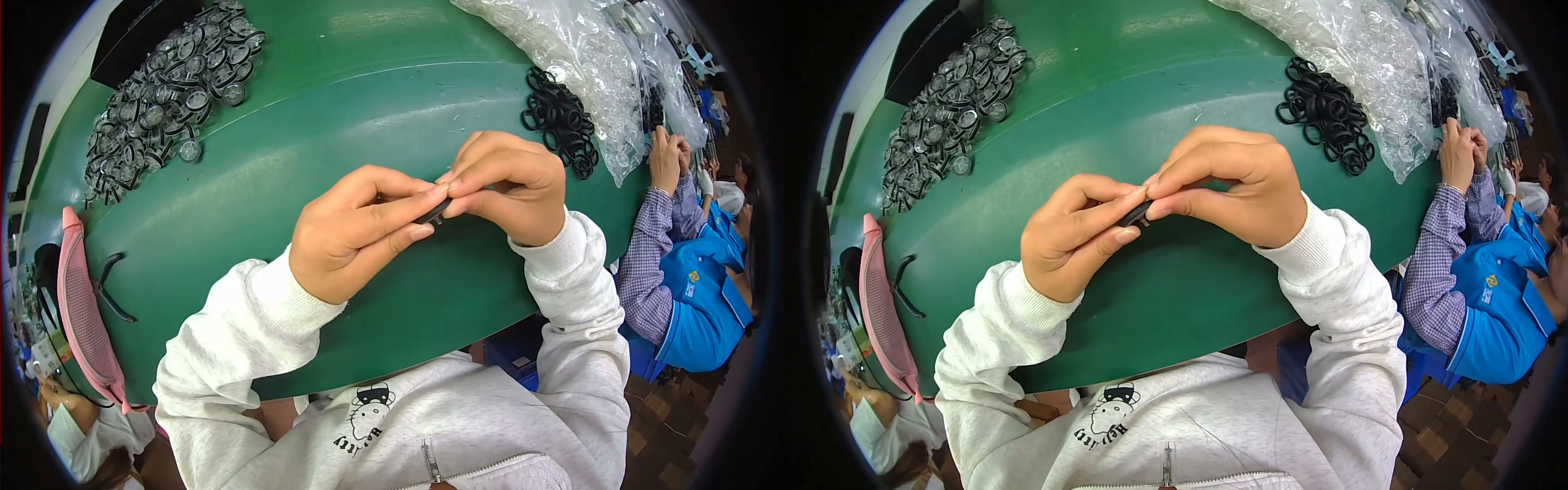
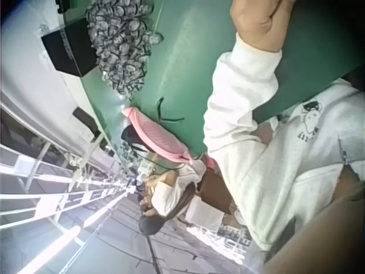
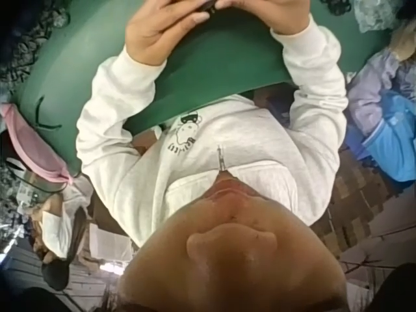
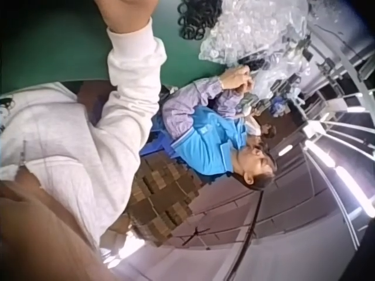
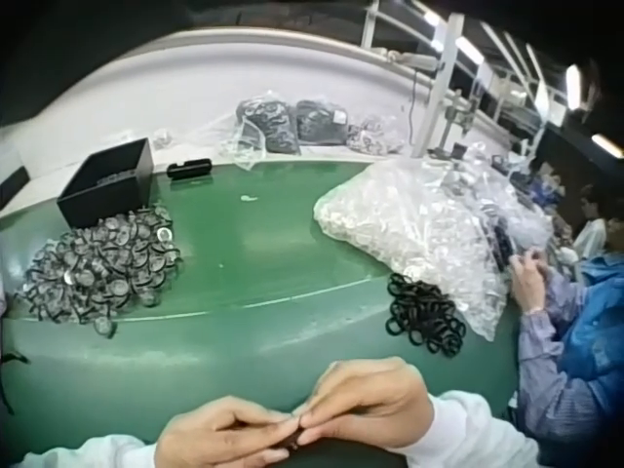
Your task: The person assembles small rubber rings onto clear plastic bases by hand, fitting each ring onto a base.
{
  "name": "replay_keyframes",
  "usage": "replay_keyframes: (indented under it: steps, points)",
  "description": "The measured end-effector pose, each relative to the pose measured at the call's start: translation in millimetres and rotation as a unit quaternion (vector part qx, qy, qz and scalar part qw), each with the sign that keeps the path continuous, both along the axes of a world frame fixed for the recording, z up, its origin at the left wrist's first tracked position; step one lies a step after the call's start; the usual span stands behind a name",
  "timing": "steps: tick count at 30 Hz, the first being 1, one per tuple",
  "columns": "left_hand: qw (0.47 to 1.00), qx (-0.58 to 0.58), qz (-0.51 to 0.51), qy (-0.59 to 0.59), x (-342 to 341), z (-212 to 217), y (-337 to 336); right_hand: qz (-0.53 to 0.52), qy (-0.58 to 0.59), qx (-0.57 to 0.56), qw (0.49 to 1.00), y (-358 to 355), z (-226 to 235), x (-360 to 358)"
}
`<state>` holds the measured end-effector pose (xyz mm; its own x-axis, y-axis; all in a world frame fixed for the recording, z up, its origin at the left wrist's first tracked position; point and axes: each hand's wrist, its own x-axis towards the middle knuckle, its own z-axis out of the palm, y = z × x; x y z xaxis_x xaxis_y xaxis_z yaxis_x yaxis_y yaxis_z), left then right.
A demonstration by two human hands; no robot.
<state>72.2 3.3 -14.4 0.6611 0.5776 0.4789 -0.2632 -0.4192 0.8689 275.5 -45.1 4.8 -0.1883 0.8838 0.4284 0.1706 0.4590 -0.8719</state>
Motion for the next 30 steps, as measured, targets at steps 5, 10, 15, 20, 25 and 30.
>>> replay_keyframes:
  steps: [5, 10, 15, 20, 25, 30]
  points:
    - [1.0, -0.002, 0.013, 0.0, 2, 2, 0, -0.022, -0.016, 0.041, 0.999, 1, 0, -6]
    - [0.998, 0.022, 0.06, 0.008, 6, 0, 0, -0.09, -0.04, 0.077, 0.992, -3, 1, -14]
    - [0.995, 0.01, 0.09, 0.029, 4, -1, -1, -0.113, -0.078, 0.105, 0.985, -5, 1, -15]
    - [0.993, -0.009, 0.109, 0.032, 3, 1, -2, -0.122, -0.082, 0.075, 0.986, -8, 0, -19]
    - [0.993, 0.001, 0.113, 0.027, 4, 1, -4, -0.179, -0.031, -0.004, 0.983, -16, 1, -32]
    - [0.992, 0.035, 0.12, 0.021, 6, 1, -7, -0.203, -0.002, -0.05, 0.978, -18, 1, -35]
